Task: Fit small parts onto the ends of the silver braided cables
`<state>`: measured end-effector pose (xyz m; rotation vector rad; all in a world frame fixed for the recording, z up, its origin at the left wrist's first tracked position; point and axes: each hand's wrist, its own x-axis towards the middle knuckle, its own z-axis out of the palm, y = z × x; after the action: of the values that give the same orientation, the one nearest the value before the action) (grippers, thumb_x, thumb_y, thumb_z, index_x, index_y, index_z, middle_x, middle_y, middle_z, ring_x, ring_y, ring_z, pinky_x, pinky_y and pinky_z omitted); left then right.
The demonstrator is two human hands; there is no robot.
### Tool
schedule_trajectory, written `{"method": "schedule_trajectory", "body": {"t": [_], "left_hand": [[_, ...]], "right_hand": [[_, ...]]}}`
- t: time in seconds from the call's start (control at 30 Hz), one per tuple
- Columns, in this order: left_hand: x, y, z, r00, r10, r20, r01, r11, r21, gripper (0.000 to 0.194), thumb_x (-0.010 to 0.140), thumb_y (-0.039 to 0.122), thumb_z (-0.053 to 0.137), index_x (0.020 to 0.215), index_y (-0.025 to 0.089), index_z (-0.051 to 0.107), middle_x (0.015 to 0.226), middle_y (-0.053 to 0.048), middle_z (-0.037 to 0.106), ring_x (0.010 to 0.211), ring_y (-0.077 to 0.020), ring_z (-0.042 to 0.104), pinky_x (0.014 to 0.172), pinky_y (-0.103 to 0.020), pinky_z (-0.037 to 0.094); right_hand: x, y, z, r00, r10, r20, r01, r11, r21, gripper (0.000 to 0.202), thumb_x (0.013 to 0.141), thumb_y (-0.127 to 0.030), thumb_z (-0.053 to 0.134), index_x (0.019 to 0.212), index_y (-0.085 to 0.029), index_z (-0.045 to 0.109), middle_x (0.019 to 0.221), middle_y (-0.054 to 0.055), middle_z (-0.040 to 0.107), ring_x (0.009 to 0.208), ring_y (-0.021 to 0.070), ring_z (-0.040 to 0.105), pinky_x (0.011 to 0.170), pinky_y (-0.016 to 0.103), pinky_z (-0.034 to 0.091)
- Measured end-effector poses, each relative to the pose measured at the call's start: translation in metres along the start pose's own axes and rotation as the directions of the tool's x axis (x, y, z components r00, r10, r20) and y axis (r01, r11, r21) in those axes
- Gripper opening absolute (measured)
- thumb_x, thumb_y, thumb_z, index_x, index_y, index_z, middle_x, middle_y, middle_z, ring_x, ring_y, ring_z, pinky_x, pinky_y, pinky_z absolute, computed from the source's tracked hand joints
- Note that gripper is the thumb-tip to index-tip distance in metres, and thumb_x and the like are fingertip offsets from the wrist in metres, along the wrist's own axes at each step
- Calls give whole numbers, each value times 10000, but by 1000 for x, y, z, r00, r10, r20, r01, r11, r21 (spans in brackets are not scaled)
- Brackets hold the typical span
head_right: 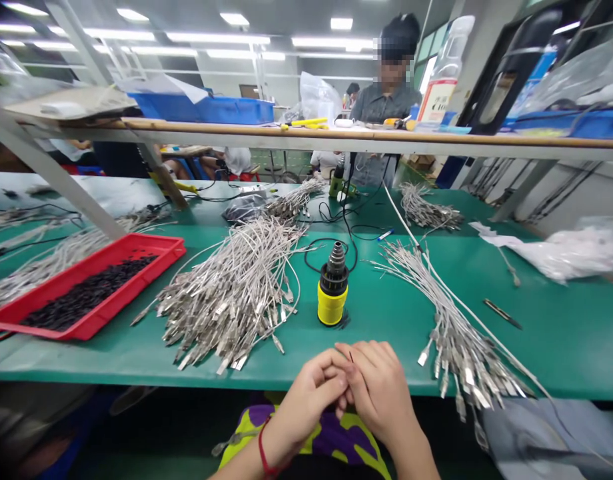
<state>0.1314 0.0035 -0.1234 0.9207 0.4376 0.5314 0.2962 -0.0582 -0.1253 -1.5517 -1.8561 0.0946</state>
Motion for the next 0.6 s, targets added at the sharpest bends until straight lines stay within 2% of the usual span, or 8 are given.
{"method": "schedule_trajectory", "body": {"t": [0.07, 0.17, 0.3, 0.4, 0.5, 0.6], "left_hand": [[0, -3, -2, 999, 48, -22, -50, 996, -76, 363, 873, 455, 757, 996, 156, 591, 669, 13, 601, 558, -104, 522, 539, -224, 436], [1, -5, -3, 990, 123, -76, -134, 975, -175, 373, 900, 421, 755, 1084, 199, 517, 689, 38, 602, 597, -101, 529, 569, -212, 467], [2, -2, -1, 982, 148, -114, -168, 966, -199, 337, 934, 390, 725, 1094, 214, 486, 712, 46, 618, 622, -100, 557, 622, -226, 505], [2, 2, 0, 988, 113, -107, -123, 987, -99, 336, 918, 406, 738, 1071, 188, 533, 705, 18, 655, 641, -135, 623, 657, -269, 540], [0, 10, -2, 982, 92, -164, -86, 995, 45, 328, 879, 428, 768, 995, 160, 618, 763, -42, 710, 688, -183, 675, 708, -327, 572], [-1, 14, -8, 948, 227, -225, -174, 957, 232, 286, 844, 417, 799, 881, 147, 712, 851, -64, 709, 791, -190, 657, 759, -303, 538]], "right_hand": [[-2, -3, 4, 999, 30, -19, -28, 997, 65, 323, 1027, -272, 489, 1293, -257, 672, 933, 47, 733, 783, 236, 649, 723, 390, 459], [-5, -15, 14, 991, 108, -83, -92, 980, 176, 319, 1040, -258, 457, 1295, -249, 649, 957, 55, 737, 806, 244, 675, 744, 389, 501], [-6, -32, 24, 955, 215, -203, -167, 959, 228, 303, 1050, -247, 447, 1258, -255, 667, 961, 68, 738, 822, 243, 699, 728, 352, 546], [-3, -34, 21, 944, 225, -240, -169, 958, 232, 236, 1036, -247, 498, 1117, -243, 720, 844, 53, 719, 732, 226, 687, 658, 323, 549], [0, -28, 13, 953, 156, -261, -102, 973, 208, 159, 999, -240, 588, 1012, -233, 747, 838, 59, 733, 700, 223, 680, 644, 326, 556], [2, -24, 10, 952, 90, -293, -37, 983, 182, 134, 980, -237, 628, 1017, -231, 757, 852, 69, 743, 699, 221, 674, 658, 327, 553]]}}
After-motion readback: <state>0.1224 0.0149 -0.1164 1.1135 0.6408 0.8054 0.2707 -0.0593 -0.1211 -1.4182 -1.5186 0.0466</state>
